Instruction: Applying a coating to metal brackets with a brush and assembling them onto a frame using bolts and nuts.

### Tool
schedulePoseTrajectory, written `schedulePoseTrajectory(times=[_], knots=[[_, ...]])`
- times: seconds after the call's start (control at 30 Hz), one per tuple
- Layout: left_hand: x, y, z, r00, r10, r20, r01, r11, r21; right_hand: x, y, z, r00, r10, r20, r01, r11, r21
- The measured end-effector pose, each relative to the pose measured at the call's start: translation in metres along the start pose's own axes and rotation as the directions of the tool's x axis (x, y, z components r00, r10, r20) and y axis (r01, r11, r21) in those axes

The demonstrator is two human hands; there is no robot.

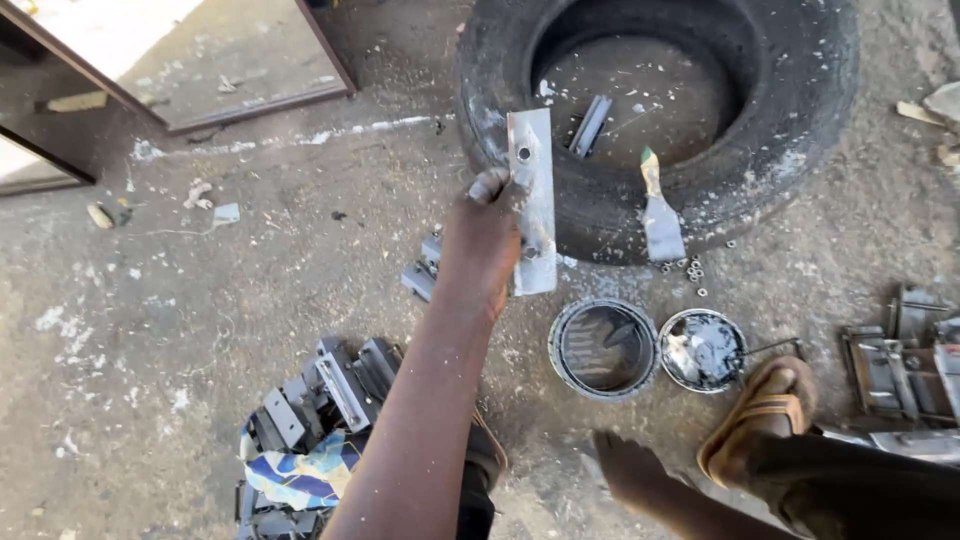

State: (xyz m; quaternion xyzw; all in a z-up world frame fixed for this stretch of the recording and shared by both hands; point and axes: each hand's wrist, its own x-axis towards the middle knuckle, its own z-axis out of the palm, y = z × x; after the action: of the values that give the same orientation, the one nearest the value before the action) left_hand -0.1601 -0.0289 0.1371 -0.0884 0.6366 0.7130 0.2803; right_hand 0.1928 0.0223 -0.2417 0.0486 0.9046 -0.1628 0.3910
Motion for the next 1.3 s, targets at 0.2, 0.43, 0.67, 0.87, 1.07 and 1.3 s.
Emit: schedulePoseTrajectory(times=[0.2, 0.43, 0.67, 0.87, 1.07, 1.3], knots=[[0.007, -0.028, -0.002, 0.99, 0.043, 0.135, -0.07, 0.977, 0.201, -0.107, -0.045, -0.316, 0.988, -0.106, 0.114, -0.08, 0.282, 0.956], [-0.045, -0.011, 0.03, 0.924, -0.048, 0.379, -0.043, 0.973, 0.227, -0.115, -0.031, -0.414, 0.851, 0.222, -0.476, 0.523, -0.275, 0.806], [-0.043, -0.036, 0.024, 0.904, 0.0, 0.427, 0.01, 1.0, -0.021, -0.122, -0.008, -0.435, 0.804, 0.284, -0.522, 0.586, -0.528, 0.615], [-0.051, -0.014, 0.03, 0.902, 0.018, 0.432, 0.069, 0.98, -0.186, -0.09, 0.006, -0.427, 0.799, 0.256, -0.544, 0.558, -0.652, 0.513], [-0.057, -0.001, 0.036, 0.914, -0.002, 0.406, 0.067, 0.987, -0.144, -0.076, 0.004, -0.43, 0.769, 0.209, -0.604, 0.578, -0.631, 0.517], [-0.048, 0.009, 0.022, 0.982, 0.014, 0.19, -0.08, 0.935, 0.346, -0.009, 0.09, -0.393, 0.785, 0.396, -0.477, 0.47, 0.123, 0.874]])
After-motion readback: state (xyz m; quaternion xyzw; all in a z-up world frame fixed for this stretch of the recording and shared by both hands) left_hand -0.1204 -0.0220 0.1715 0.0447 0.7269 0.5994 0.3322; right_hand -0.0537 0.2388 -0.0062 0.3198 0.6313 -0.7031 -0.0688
